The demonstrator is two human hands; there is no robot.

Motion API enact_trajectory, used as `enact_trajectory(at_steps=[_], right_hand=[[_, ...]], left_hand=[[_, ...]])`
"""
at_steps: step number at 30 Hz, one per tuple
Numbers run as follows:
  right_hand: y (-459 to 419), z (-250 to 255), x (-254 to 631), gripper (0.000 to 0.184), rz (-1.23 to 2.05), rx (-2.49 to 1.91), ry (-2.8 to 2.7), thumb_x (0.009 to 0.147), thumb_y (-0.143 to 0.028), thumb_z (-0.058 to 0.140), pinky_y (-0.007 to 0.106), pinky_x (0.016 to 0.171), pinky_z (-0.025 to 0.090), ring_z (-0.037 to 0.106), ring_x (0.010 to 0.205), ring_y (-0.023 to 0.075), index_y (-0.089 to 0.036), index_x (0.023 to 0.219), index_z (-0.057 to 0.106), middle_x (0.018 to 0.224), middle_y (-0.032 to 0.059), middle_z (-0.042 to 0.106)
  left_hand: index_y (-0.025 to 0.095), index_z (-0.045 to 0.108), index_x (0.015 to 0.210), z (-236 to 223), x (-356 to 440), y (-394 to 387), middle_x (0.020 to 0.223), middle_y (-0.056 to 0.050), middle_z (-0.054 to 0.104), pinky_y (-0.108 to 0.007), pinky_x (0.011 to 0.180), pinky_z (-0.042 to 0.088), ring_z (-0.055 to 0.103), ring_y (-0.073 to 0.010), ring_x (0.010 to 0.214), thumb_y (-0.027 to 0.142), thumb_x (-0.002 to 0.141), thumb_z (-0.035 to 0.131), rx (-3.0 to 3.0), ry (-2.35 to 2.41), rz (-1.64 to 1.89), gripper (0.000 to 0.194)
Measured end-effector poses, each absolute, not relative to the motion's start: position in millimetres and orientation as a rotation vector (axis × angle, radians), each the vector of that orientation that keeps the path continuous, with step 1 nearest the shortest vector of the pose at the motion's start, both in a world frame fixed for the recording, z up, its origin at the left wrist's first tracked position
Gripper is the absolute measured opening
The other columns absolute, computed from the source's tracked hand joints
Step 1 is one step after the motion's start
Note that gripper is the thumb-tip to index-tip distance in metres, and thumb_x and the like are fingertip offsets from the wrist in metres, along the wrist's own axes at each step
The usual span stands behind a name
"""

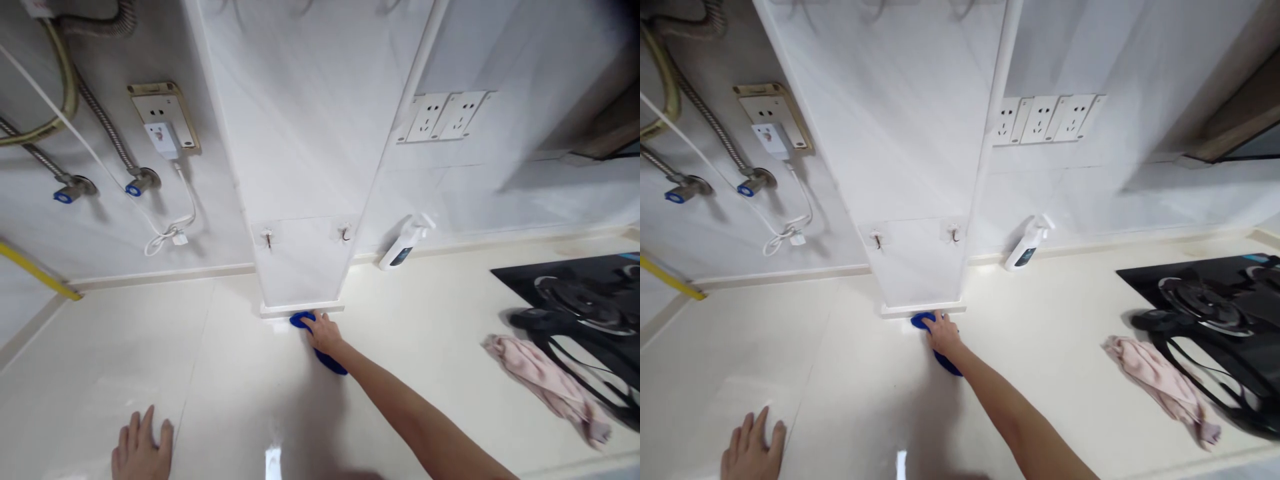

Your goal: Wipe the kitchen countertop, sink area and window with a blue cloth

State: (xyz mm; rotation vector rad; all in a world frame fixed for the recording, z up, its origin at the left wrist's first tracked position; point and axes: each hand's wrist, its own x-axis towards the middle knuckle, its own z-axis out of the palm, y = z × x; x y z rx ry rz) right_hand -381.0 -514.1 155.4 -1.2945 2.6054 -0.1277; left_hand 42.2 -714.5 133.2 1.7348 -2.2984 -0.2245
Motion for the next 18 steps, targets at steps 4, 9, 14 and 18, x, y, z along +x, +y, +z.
enact_trajectory(at_steps=[4, 9, 14, 18], right_hand=[[-482.2, 148.7, -403.4, 0.048, -0.092, -1.247, 2.665, 0.098, -0.036, 0.044, 0.039, 0.083, 0.051, 0.052, 0.114, 0.0303, -0.041, 0.146, 0.047, 0.141, 0.0113, 0.046], [-447.1, 142.7, -424.0, 0.048, -0.055, -1.109, 2.745, 0.100, -0.036, 0.043, 0.036, 0.081, 0.050, 0.052, 0.114, 0.0289, -0.041, 0.147, 0.046, 0.139, 0.0113, 0.046], [-397.3, 131.8, -446.1, 0.050, -0.057, -0.789, 2.920, 0.100, -0.038, 0.041, 0.039, 0.084, 0.050, 0.055, 0.111, 0.0290, -0.033, 0.150, 0.045, 0.135, 0.0142, 0.050], [-320.7, 116.6, -469.7, 0.054, -0.010, -0.470, 3.076, 0.100, -0.042, 0.036, 0.046, 0.090, 0.048, 0.054, 0.113, 0.0329, -0.028, 0.152, 0.043, 0.138, 0.0164, 0.051]], left_hand=[[0.018, 0.040, 0.150, 132.4, 42.7, -714.8, 0.162, -0.015, 0.033, -0.058, 0.123, 0.024, 0.027, -0.0381, 0.150, 0.066, 0.090, 0.016, 1.739, -2.298, -0.230, 0.081], [0.018, 0.038, 0.151, 127.7, 45.3, -715.9, 0.163, -0.015, 0.032, -0.058, 0.123, 0.024, 0.027, -0.0383, 0.150, 0.064, 0.091, 0.017, 1.705, -2.301, -0.223, 0.078], [0.018, 0.038, 0.150, 132.1, 44.4, -714.9, 0.162, -0.016, 0.033, -0.060, 0.122, 0.026, 0.028, -0.0404, 0.149, 0.064, 0.091, 0.016, 1.683, -2.301, -0.219, 0.078], [0.019, 0.038, 0.150, 132.0, 45.2, -715.3, 0.161, -0.016, 0.034, -0.059, 0.121, 0.029, 0.030, -0.0408, 0.149, 0.063, 0.091, 0.019, 1.672, -2.312, -0.209, 0.077]])
